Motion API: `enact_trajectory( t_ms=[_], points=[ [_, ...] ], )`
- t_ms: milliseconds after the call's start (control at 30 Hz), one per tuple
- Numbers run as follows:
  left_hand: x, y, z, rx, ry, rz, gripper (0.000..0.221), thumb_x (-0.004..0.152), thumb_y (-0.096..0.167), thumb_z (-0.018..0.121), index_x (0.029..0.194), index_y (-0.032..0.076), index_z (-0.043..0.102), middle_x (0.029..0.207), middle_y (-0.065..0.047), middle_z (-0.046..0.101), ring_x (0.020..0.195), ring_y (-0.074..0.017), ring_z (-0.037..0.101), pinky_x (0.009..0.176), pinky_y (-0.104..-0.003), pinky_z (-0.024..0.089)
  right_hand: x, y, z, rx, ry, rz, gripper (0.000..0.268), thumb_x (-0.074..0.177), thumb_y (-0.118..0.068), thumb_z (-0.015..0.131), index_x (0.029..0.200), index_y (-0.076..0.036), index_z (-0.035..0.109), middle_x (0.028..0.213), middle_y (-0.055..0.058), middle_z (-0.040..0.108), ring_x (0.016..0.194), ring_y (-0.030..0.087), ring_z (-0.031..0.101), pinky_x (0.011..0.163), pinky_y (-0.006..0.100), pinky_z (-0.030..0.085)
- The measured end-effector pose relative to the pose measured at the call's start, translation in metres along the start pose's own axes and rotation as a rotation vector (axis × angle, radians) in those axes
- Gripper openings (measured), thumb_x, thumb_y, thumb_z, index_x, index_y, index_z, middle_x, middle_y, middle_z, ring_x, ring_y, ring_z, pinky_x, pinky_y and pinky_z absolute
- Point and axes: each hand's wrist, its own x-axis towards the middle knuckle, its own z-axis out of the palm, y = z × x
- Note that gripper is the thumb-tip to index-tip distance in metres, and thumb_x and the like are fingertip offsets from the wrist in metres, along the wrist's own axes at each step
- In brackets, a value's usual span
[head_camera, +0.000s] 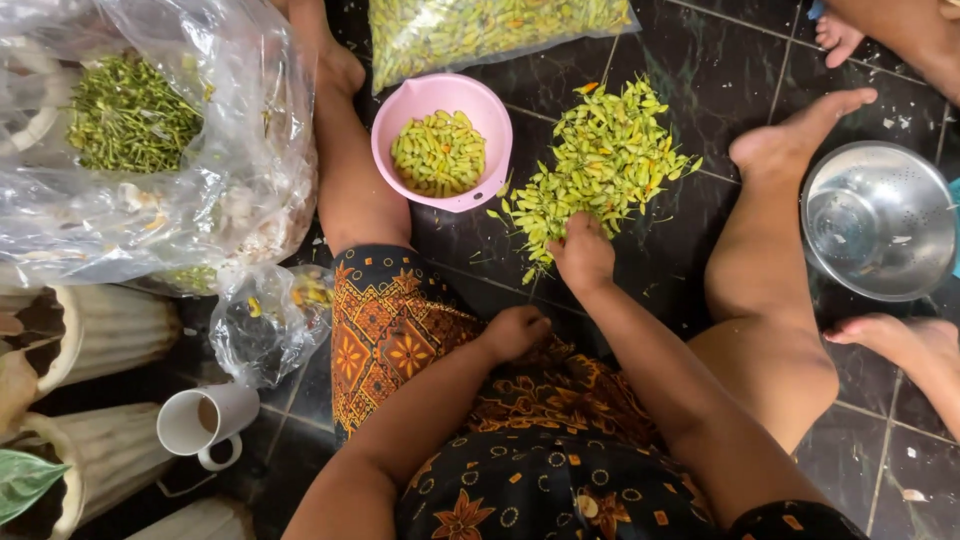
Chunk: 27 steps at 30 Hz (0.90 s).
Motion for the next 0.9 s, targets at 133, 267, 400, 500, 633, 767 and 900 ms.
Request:
enact_trajectory(
  t_ms=[133, 267, 400, 500, 633, 767, 900],
  points=[
    [0.015, -0.012, 0.000, -0.093, 0.040, -0.016, 0.038, 0.103, 0.044, 0.057, 0.122, 0.014, 0.072, 0.120, -0.009, 0.072, 0.117, -0.0274, 0.066, 0.100, -0.042, 0.054, 0.008, 0.002, 0.001, 0.346, 0.034, 0.102, 0.043, 0.098, -0.028, 0.075, 0.113, 0.002, 0.049, 0.101, 0.023, 0.065, 0.096, 0.047, 0.070, 0.073, 0.056, 0.060],
    [0.021, -0.007, -0.004, -0.181, 0.105, 0.006, 0.034, 0.105, 0.039, 0.059, 0.124, 0.014, 0.071, 0.118, -0.011, 0.072, 0.115, -0.0267, 0.066, 0.097, -0.042, 0.055, 0.015, 0.026, 0.027, 0.344, -0.049, 0.159, 0.032, 0.093, -0.028, 0.076, 0.114, -0.006, 0.067, 0.100, 0.016, 0.075, 0.101, 0.037, 0.072, 0.080, 0.048, 0.061],
    [0.033, -0.009, -0.003, -0.415, 0.288, -0.005, 0.042, 0.094, 0.039, 0.073, 0.121, 0.007, 0.073, 0.086, -0.014, 0.074, 0.086, -0.0230, 0.072, 0.077, -0.040, 0.060, 0.002, 0.034, 0.030, 0.409, -0.042, 0.261, 0.023, 0.085, -0.029, 0.081, 0.107, -0.023, 0.078, 0.093, 0.001, 0.078, 0.091, 0.021, 0.074, 0.077, 0.038, 0.060],
    [0.029, 0.003, -0.014, -0.717, 0.313, -0.079, 0.067, 0.092, 0.042, 0.080, 0.134, -0.007, 0.062, 0.108, -0.025, 0.071, 0.093, -0.0267, 0.071, 0.081, -0.039, 0.063, -0.038, 0.008, -0.003, 0.534, -0.083, 0.147, 0.024, 0.079, -0.017, 0.086, 0.102, -0.017, 0.079, 0.092, 0.003, 0.079, 0.088, 0.019, 0.074, 0.076, 0.036, 0.058],
    [0.028, 0.012, -0.011, -0.938, 0.311, -0.122, 0.050, 0.096, 0.020, 0.075, 0.132, -0.011, 0.060, 0.104, -0.020, 0.066, 0.091, -0.0233, 0.068, 0.082, -0.035, 0.063, -0.070, 0.004, 0.002, 0.579, -0.164, 0.057, 0.031, 0.076, -0.011, 0.084, 0.105, -0.019, 0.077, 0.090, -0.001, 0.080, 0.087, 0.017, 0.075, 0.077, 0.032, 0.059],
    [0.030, -0.001, 0.000, -1.015, 0.229, -0.222, 0.043, 0.099, 0.020, 0.071, 0.129, -0.009, 0.061, 0.095, -0.012, 0.062, 0.082, -0.0179, 0.065, 0.076, -0.031, 0.065, -0.067, 0.031, 0.007, 0.793, -0.366, -0.013, 0.022, 0.076, -0.004, 0.084, 0.094, -0.012, 0.076, 0.082, -0.003, 0.078, 0.080, 0.010, 0.070, 0.077, 0.028, 0.056],
    [0.015, 0.014, -0.013, -0.943, 0.093, -0.257, 0.039, 0.100, 0.020, 0.067, 0.127, -0.008, 0.062, 0.091, -0.008, 0.062, 0.077, -0.0139, 0.062, 0.075, -0.027, 0.064, -0.052, 0.043, -0.013, 0.759, -0.650, -0.096, 0.015, 0.080, 0.002, 0.078, 0.094, -0.004, 0.075, 0.082, 0.005, 0.075, 0.081, 0.017, 0.067, 0.080, 0.036, 0.055]
  ],
)
